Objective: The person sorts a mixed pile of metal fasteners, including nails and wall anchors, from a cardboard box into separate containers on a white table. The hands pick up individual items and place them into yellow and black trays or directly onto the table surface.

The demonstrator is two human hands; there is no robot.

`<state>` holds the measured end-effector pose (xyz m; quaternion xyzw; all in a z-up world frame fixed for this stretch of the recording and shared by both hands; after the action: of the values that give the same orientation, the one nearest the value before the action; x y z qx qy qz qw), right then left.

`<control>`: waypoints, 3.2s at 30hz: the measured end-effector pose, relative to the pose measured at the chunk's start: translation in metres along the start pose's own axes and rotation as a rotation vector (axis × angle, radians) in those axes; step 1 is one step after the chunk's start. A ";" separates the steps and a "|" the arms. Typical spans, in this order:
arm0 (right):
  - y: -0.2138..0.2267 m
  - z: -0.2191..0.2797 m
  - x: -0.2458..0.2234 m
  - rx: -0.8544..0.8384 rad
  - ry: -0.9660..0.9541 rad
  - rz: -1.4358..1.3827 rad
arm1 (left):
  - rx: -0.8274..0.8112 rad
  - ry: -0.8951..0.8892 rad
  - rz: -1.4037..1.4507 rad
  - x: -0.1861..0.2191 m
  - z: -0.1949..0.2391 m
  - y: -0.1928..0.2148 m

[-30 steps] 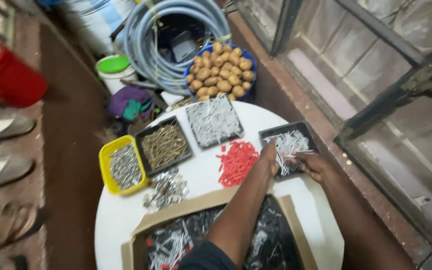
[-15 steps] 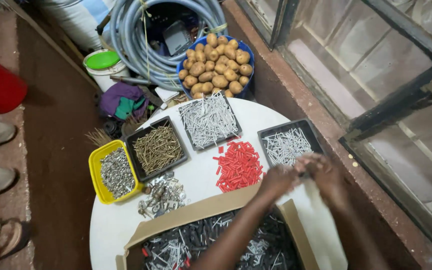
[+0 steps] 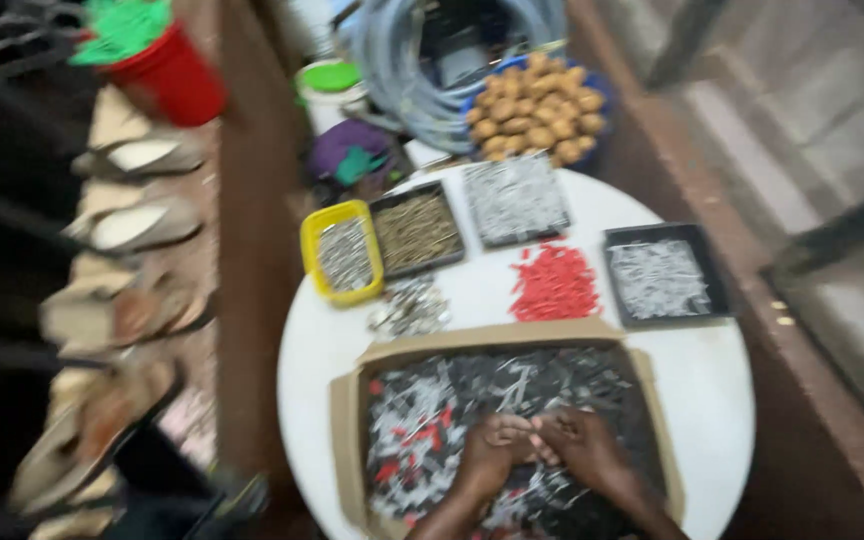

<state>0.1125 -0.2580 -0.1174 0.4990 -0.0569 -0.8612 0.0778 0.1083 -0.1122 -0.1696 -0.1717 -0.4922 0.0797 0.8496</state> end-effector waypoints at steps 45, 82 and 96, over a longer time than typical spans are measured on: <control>-0.193 -0.034 -0.035 -0.053 0.364 0.863 | 0.270 -0.377 -1.228 0.122 0.057 0.119; -0.208 -0.062 -0.036 -0.166 0.471 0.928 | 0.248 -0.398 -1.421 0.082 0.033 0.138; -0.179 -0.048 -0.090 -0.065 0.110 0.973 | 0.432 0.208 0.454 -0.010 0.004 0.176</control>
<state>0.1841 -0.0660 -0.0964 0.4565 -0.2522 -0.6986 0.4898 0.1060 0.0486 -0.2413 -0.1000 -0.3239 0.3516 0.8727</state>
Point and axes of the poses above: each hand's wrist, its own z-axis away from the middle knuckle, its own y-axis out of the back of the hand, x = y × z, the point moved 10 cm from there along -z, towards the middle knuckle, and after that the axes turned 4 degrees about -y, right-handed, at the moved point
